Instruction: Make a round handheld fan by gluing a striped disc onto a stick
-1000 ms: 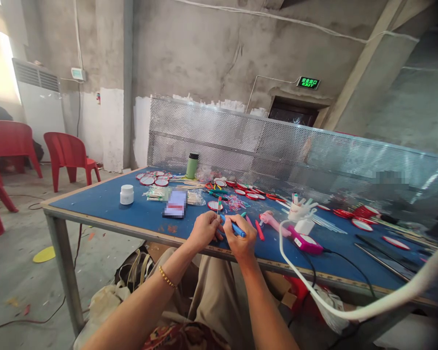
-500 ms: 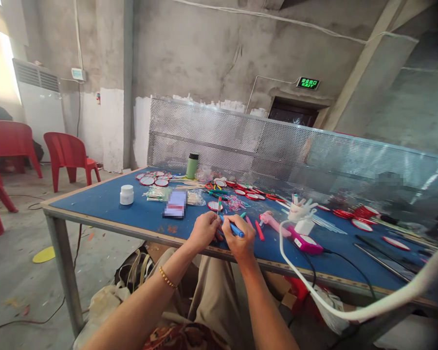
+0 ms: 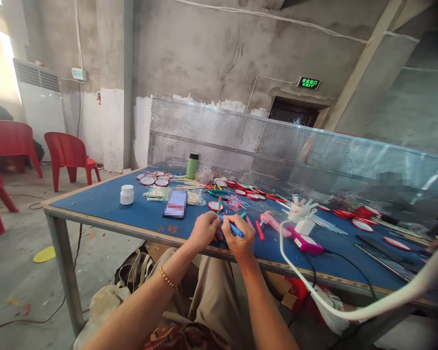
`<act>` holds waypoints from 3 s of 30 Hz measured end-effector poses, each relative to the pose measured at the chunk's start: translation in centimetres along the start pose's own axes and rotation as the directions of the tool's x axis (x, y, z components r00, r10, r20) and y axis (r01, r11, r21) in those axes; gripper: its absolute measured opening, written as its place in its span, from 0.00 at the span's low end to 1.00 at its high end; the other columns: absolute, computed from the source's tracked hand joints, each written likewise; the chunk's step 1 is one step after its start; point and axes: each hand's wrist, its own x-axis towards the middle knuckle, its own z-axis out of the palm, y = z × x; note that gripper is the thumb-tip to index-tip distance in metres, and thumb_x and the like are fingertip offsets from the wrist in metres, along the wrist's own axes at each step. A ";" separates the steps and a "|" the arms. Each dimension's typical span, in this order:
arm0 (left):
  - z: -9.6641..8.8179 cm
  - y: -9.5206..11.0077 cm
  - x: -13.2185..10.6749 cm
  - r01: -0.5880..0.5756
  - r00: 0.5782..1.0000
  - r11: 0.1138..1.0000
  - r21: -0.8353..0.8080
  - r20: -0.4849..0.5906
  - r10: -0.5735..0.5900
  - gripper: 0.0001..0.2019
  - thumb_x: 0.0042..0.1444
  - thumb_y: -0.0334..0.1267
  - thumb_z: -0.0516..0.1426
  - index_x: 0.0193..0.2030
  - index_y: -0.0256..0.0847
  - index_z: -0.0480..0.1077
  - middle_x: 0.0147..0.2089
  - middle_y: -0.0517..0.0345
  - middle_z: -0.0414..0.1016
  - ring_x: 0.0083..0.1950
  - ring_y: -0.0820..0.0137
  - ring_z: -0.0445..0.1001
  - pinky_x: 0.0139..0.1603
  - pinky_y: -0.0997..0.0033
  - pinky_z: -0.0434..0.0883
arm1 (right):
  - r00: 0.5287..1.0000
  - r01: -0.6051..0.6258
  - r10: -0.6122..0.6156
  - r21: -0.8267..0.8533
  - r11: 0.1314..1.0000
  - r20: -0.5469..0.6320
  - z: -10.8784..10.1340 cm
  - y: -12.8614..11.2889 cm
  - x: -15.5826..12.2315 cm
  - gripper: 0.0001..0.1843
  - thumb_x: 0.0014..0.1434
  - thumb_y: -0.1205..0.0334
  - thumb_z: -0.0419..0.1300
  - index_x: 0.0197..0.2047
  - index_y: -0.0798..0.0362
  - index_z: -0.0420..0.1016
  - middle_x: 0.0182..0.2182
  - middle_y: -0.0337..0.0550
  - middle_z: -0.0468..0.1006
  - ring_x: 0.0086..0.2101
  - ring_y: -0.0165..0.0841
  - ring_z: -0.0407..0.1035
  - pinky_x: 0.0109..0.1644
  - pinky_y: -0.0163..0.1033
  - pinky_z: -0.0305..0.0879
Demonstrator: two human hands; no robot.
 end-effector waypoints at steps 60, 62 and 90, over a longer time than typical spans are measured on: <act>0.0 0.2 0.1 0.023 1.000 1.000 0.018 0.012 -0.023 0.10 0.60 0.38 0.52 0.27 0.40 0.63 0.18 0.62 0.72 0.19 0.72 0.74 0.18 0.80 0.65 | 1.000 -0.005 0.004 -0.018 1.000 -0.022 0.0 -0.1 0.2 0.11 0.66 0.65 0.54 0.33 0.51 0.74 0.26 0.40 0.78 0.28 0.31 0.73 0.34 0.35 0.67; 0.1 0.1 0.1 0.021 1.000 1.000 0.011 0.015 -0.021 0.10 0.60 0.39 0.52 0.28 0.40 0.64 0.18 0.62 0.72 0.19 0.72 0.75 0.18 0.80 0.66 | 1.000 -0.017 0.017 -0.008 1.000 -0.026 0.0 -0.1 0.2 0.11 0.66 0.65 0.54 0.33 0.51 0.74 0.26 0.40 0.78 0.28 0.31 0.73 0.35 0.35 0.68; 0.1 -0.5 0.3 0.021 1.000 1.000 -0.006 0.020 -0.021 0.10 0.60 0.38 0.52 0.29 0.40 0.64 0.18 0.63 0.72 0.20 0.71 0.75 0.18 0.80 0.66 | 1.000 -0.013 0.013 0.006 1.000 -0.023 0.0 -0.1 0.4 0.10 0.67 0.65 0.55 0.34 0.51 0.73 0.27 0.41 0.78 0.29 0.31 0.73 0.36 0.35 0.68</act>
